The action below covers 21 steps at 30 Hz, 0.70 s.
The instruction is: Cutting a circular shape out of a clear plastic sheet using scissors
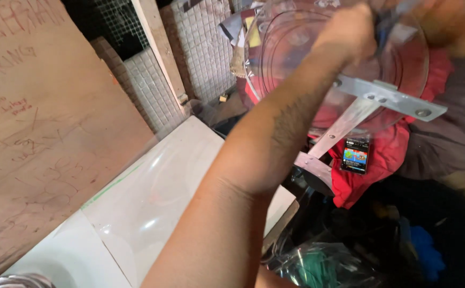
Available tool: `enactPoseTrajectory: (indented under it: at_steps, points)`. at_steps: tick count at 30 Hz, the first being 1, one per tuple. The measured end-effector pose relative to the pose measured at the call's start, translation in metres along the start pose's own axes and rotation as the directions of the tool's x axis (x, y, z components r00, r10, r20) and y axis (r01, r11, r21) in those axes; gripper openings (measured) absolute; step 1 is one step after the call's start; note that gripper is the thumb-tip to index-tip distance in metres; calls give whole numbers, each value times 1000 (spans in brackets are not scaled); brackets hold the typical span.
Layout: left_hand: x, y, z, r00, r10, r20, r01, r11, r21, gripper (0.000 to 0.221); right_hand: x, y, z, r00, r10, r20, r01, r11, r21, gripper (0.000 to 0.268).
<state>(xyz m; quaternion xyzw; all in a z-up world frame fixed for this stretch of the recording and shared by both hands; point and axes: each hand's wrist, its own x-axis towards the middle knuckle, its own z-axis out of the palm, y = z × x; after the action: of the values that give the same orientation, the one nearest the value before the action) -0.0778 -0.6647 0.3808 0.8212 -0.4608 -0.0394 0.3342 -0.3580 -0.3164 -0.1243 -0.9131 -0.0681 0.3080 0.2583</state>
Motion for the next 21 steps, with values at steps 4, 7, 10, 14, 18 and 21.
enactPoseTrajectory:
  at_steps: [4,7,10,14,18,21]
  points:
    - [7,-49,-36,970,152,-188,-122,979,165,36,-18,-12,-101,995,47,87,-49,998,30,77]
    - [-52,-100,-89,910,186,-371,-149,981,126,25,-36,-38,-171,987,59,151,-64,998,26,77]
    - [-134,-151,-123,756,206,-621,-187,978,97,24,-50,-56,-189,984,115,133,-125,989,75,77]
    - [-307,-272,-103,853,-221,-473,222,974,-53,42,-45,-67,-184,980,128,153,-121,991,-58,74]
    - [-499,-364,-52,640,-708,-299,715,691,-105,48,-7,-2,-116,927,-252,-279,206,961,-182,85]
    - [-628,-371,-40,321,-890,-324,834,428,-348,60,11,16,-94,963,-157,-217,107,969,-224,89]
